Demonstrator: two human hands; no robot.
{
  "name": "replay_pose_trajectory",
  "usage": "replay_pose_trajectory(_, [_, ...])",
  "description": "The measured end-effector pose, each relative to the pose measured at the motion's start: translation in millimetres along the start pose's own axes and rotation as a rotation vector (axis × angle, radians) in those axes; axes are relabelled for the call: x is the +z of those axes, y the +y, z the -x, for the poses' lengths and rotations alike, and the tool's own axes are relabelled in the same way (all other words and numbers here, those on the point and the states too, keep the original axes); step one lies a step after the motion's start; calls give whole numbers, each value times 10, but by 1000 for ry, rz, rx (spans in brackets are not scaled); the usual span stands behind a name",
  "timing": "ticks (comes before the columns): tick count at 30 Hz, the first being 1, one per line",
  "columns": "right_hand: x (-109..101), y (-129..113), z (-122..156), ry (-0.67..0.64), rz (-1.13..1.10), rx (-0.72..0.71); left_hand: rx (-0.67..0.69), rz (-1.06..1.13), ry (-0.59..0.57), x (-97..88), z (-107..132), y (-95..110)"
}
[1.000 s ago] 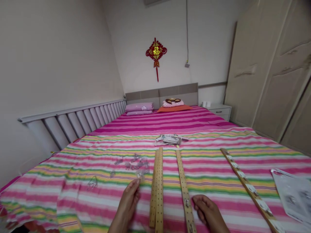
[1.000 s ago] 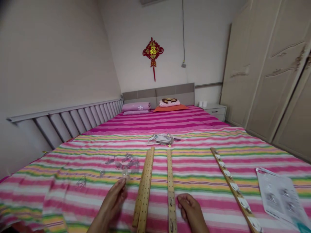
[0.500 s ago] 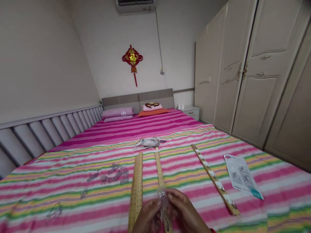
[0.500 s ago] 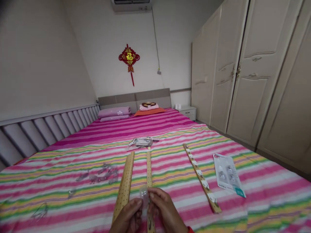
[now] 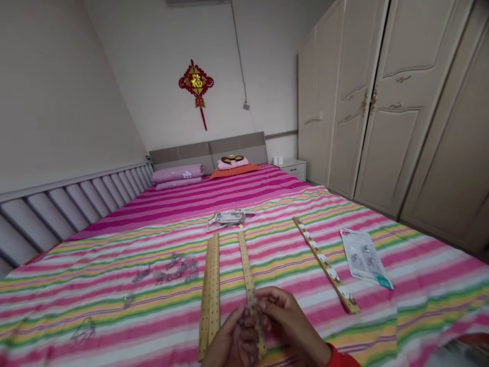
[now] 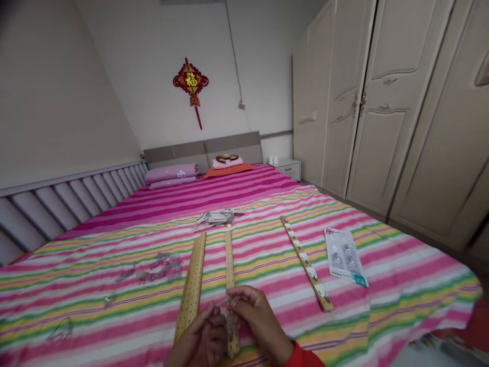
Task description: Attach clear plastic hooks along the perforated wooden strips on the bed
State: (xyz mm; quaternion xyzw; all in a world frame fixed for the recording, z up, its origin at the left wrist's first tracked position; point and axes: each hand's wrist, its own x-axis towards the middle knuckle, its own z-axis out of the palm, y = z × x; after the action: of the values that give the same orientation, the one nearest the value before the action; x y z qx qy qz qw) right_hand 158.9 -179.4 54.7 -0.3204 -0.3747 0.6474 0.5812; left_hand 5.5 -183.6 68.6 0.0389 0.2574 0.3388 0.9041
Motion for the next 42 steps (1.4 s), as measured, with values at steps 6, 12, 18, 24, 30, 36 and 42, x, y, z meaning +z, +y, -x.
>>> replay_pose_trajectory(6, [8,30,22,88,40,54,331,-223,238,33,-5,-56])
replay_pose_trajectory(12, [-49,-13,-26,100,210,85,1061,-1178,486,-14,97,11])
replay_pose_trajectory(18, [11,-36,-23,105,220,63,1270,-1487,510,45,143,59])
replay_pose_trajectory(24, [59,31,40,150,-307,272,998,-1021,496,-87,-51,-22])
replay_pose_trajectory(30, [113,114,35,135,-306,301,975,-944,421,7,-120,-18])
replay_pose_trajectory(36, [20,144,-136,106,137,129,949,-941,473,32,-259,176])
replay_pose_trajectory(42, [-117,130,-389,175,171,-17,823,-881,479,98,-471,354])
